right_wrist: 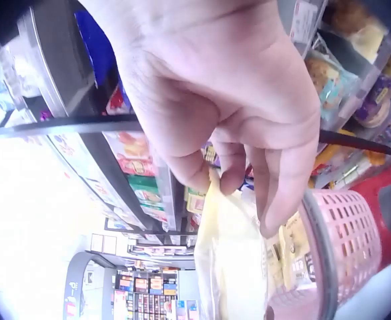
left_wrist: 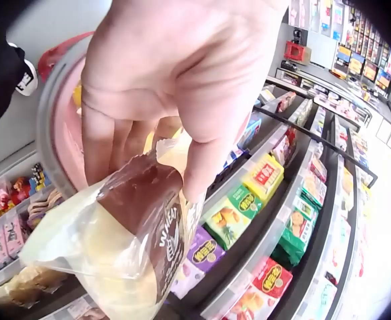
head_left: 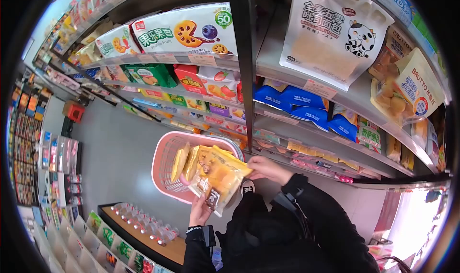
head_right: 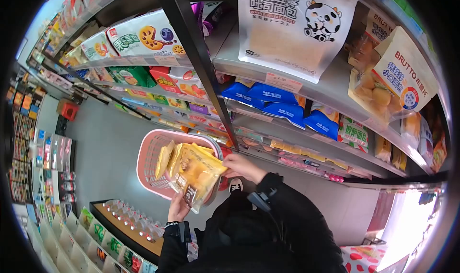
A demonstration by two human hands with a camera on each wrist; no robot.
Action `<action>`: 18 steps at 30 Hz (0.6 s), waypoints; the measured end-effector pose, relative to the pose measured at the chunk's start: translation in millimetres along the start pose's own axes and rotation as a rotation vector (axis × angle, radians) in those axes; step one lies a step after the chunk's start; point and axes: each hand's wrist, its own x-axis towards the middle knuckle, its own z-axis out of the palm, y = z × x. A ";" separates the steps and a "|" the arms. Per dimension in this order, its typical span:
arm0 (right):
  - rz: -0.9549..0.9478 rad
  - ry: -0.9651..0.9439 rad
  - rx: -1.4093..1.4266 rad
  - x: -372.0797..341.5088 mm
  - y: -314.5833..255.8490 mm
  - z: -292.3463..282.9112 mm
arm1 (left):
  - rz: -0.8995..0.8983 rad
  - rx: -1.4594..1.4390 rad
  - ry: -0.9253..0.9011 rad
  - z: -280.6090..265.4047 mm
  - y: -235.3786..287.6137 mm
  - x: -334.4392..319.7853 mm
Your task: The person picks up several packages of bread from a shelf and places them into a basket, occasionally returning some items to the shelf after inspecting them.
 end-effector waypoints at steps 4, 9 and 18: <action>-0.047 -0.015 0.118 33.7 9.6 16.9 | -0.016 -0.022 0.031 -39.6 8.2 35.5; 0.069 -0.070 -0.002 27.1 26.4 0.0 | -0.028 -0.026 0.090 -70.3 -0.7 77.2; -0.015 0.112 0.145 -56.3 17.8 -36.1 | -0.089 -0.031 0.212 -74.8 -11.1 100.4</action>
